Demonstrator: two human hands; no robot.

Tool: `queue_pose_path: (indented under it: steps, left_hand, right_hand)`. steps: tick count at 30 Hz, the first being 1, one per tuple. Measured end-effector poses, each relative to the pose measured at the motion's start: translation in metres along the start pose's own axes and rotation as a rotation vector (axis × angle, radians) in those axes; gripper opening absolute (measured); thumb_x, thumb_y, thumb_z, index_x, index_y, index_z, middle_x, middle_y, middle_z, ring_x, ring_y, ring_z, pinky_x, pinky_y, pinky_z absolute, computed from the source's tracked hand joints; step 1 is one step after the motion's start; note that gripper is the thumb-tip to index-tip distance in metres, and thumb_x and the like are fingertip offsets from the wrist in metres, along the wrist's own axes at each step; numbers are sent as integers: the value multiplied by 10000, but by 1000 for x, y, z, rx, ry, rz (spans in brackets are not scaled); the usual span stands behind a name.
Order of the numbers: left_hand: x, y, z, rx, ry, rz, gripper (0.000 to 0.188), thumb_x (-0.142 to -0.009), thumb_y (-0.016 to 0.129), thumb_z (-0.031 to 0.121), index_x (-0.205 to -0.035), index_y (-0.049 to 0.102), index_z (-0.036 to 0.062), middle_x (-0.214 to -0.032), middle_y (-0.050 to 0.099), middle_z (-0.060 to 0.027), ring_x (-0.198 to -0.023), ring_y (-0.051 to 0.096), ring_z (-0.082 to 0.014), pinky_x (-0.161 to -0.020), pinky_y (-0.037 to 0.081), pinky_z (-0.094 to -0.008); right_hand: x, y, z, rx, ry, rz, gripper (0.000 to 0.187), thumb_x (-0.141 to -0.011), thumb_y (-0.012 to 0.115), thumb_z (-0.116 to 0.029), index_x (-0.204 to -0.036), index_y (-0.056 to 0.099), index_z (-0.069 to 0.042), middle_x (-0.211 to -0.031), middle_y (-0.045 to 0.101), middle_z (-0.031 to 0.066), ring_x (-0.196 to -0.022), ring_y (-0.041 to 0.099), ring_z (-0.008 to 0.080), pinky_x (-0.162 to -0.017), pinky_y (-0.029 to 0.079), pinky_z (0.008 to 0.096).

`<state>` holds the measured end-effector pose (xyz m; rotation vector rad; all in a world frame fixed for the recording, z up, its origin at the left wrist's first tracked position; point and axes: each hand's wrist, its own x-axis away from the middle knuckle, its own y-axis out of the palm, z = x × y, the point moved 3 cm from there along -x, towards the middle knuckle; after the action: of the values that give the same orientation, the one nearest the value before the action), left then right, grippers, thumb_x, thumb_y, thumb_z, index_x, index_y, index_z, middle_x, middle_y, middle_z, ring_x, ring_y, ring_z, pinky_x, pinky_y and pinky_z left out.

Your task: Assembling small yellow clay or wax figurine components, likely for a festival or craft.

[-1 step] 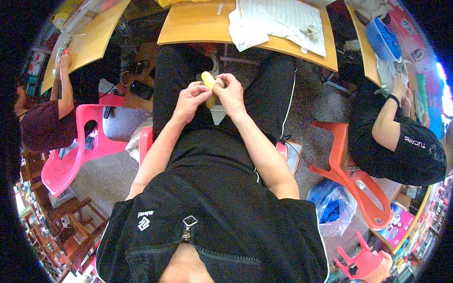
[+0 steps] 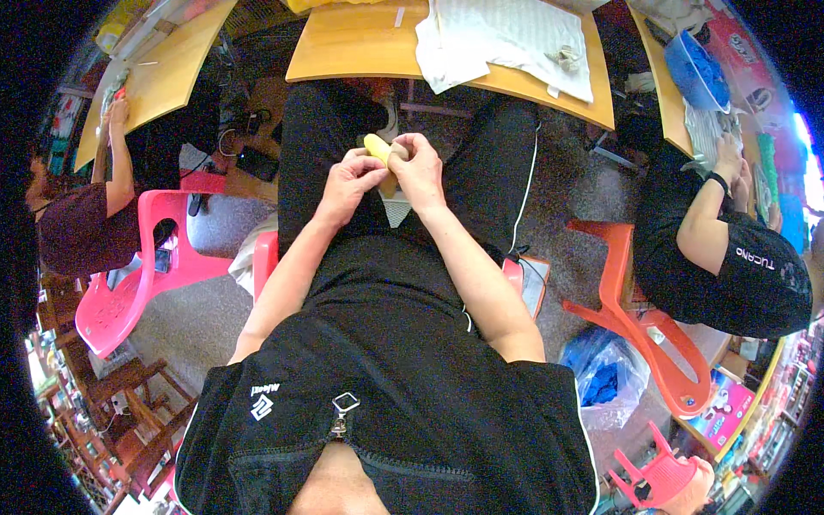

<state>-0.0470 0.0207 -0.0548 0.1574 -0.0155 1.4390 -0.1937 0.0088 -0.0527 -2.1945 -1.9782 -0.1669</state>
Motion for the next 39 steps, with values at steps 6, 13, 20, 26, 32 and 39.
queue_pose_path:
  steps: [6, 13, 20, 26, 32, 39]
  left_hand:
    - [-3, 2, -2, 288, -139, -100, 288, -844, 646, 58, -1124, 582, 57, -1112, 547, -60, -1017, 557, -139, -819, 474, -250]
    - [-13, -1, 1, 803, -354, -77, 252, -904, 580, 106, -1143, 545, 34, -1031, 630, -90, -933, 618, -180, -831, 517, -334]
    - [-12, 1, 18, 734, -226, -6, 224, -905, 586, 120, -1097, 587, 5, -1077, 633, -98, -955, 614, -160, -847, 502, -308]
    - [-4, -1, 13, 703, -322, -19, 266, -909, 586, 132, -1136, 567, -5, -1044, 623, -65, -939, 606, -148, -843, 500, -314]
    - [-5, 1, 6, 590, -317, -72, 258, -903, 594, 130, -1142, 555, 41, -1076, 595, -44, -958, 591, -147, -847, 499, -325]
    - [-12, -9, -8, 549, -422, -140, 513, -869, 646, 178, -1332, 436, 105, -1146, 540, -33, -1028, 542, -146, -862, 474, -334]
  right_hand:
    - [8, -1, -23, 157, -131, 87, 200, -796, 651, -88, -966, 572, -18, -832, 615, 18, -730, 567, 67, -657, 475, 227]
    - [15, 5, -25, 108, -125, -2, 170, -797, 665, -120, -927, 620, -20, -832, 650, 77, -711, 616, 116, -649, 502, 271]
    - [23, 8, -36, 369, -494, -5, 191, -838, 644, -173, -986, 697, -65, -987, 545, 85, -963, 521, 218, -850, 438, 306]
    - [10, 10, -17, 46, -256, -214, 278, -872, 609, -222, -1105, 645, -73, -1086, 467, 95, -987, 473, 196, -895, 397, 289]
    - [13, 14, -30, 209, -374, -180, 299, -869, 627, -185, -1130, 604, -41, -1145, 463, 112, -1064, 500, 219, -876, 444, 307]
    - [-13, -4, -78, 366, -478, 75, 214, -859, 643, -121, -1032, 634, 4, -1028, 574, 99, -946, 567, 167, -828, 452, 274]
